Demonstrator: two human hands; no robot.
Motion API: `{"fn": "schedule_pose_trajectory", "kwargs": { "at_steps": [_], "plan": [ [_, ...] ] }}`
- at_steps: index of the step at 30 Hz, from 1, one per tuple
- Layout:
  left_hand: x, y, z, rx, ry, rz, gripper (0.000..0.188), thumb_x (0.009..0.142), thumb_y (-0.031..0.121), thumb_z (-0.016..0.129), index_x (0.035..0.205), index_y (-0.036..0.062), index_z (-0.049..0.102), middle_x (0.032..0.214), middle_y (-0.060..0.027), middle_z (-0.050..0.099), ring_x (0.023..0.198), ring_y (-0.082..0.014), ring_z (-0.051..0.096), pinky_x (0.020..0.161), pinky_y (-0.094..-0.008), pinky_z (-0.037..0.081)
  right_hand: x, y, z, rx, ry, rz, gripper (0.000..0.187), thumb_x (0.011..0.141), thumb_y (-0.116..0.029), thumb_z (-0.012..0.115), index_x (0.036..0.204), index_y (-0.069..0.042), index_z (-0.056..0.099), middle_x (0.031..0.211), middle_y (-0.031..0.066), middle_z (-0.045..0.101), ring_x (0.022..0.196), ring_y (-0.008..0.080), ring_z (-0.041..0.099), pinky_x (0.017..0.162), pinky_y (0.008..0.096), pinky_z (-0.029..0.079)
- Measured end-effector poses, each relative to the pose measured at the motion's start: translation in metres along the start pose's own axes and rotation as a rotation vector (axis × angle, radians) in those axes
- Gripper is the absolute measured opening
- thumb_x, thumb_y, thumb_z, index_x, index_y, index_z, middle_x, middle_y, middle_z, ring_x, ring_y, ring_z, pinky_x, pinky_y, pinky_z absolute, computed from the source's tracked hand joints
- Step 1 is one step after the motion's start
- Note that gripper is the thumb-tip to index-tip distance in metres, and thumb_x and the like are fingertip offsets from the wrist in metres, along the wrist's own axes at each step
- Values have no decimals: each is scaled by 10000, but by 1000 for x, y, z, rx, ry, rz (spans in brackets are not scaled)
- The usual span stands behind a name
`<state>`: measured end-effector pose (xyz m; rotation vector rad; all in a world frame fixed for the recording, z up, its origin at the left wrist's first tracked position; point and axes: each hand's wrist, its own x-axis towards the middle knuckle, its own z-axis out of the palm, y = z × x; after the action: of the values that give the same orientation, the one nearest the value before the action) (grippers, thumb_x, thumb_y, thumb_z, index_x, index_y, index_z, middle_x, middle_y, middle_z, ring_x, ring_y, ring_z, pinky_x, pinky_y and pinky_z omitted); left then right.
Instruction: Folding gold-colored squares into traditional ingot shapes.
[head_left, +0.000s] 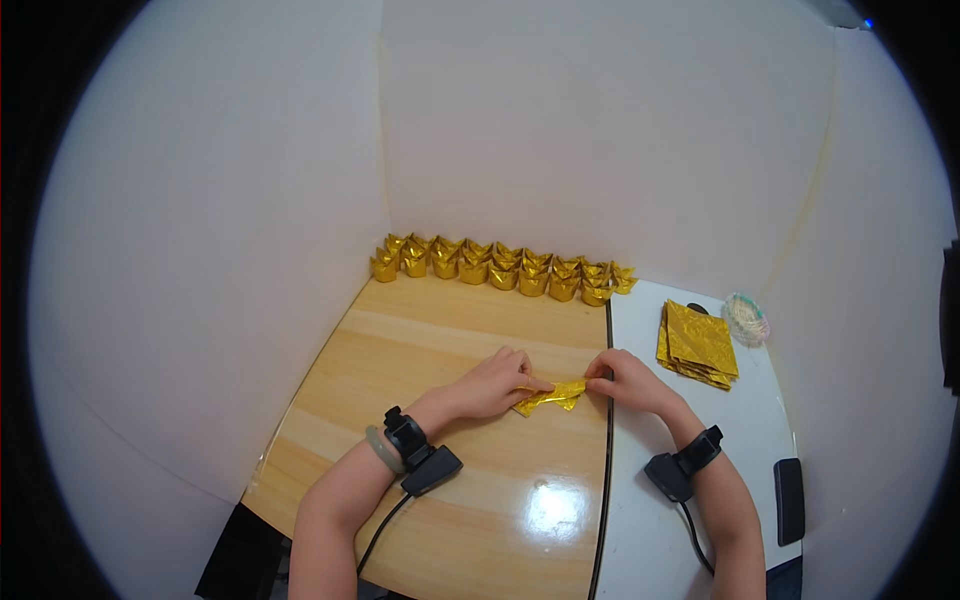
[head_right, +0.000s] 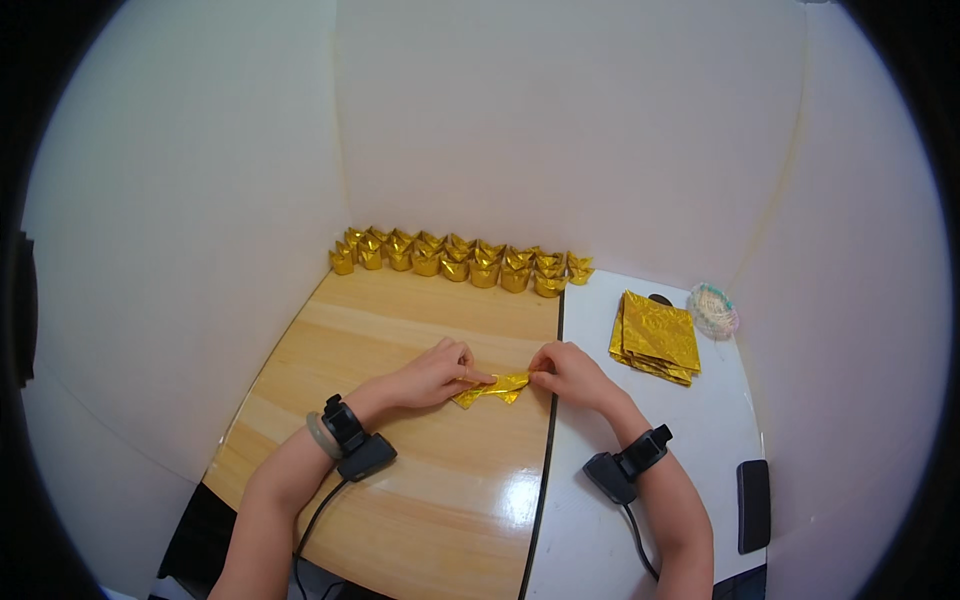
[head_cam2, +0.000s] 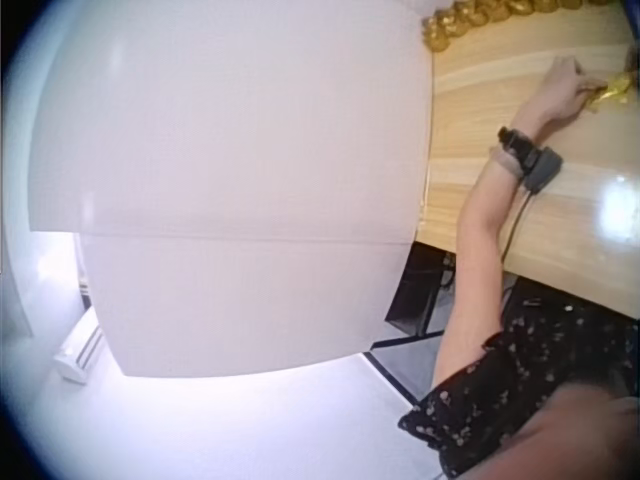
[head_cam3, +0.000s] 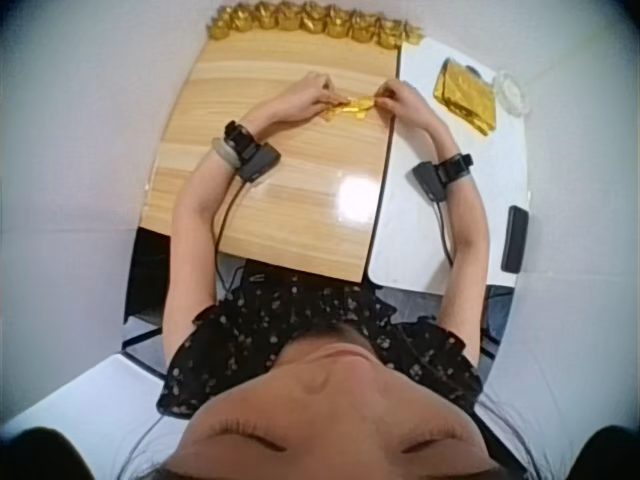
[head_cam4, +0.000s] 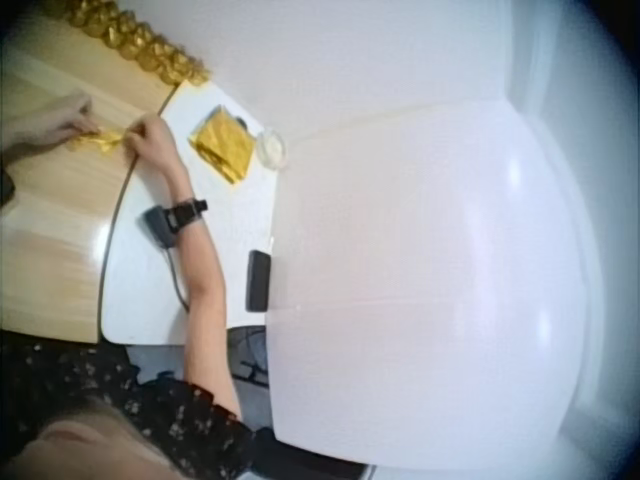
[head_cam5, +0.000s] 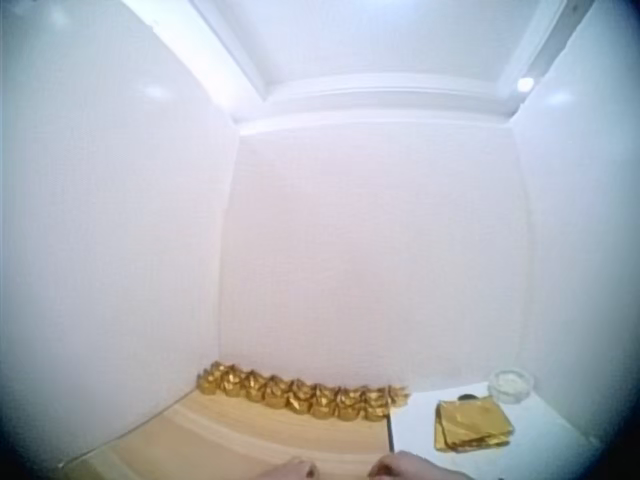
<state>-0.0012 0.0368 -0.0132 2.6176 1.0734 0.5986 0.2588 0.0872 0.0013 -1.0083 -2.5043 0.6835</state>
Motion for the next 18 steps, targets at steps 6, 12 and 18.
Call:
{"fn": "schedule_pose_trajectory", "kwargs": {
  "at_steps": [6,12,18],
  "plan": [
    [2,2,-2,-14,1,-7,308,824,101,573,1102,209,649,878,-75,476,869,-244,434,794,-325,381,1,-5,2,183,11,163,216,812,-159,624,946,2,570,837,93,630,768,187,611,697,278,476],
    [2,-3,2,13,43,36,298,828,125,573,1108,204,639,864,-75,482,864,-251,450,785,-329,388,3,-23,7,685,10,162,238,862,-77,571,1081,-12,503,914,51,614,843,93,588,772,221,465],
    [1,-9,4,-47,58,-35,286,811,197,603,1092,139,606,929,-84,518,947,-271,475,819,-355,399,2,-29,18,500,-107,113,226,828,-62,625,1037,-17,551,913,39,609,876,102,595,760,234,485]
  ]
}}
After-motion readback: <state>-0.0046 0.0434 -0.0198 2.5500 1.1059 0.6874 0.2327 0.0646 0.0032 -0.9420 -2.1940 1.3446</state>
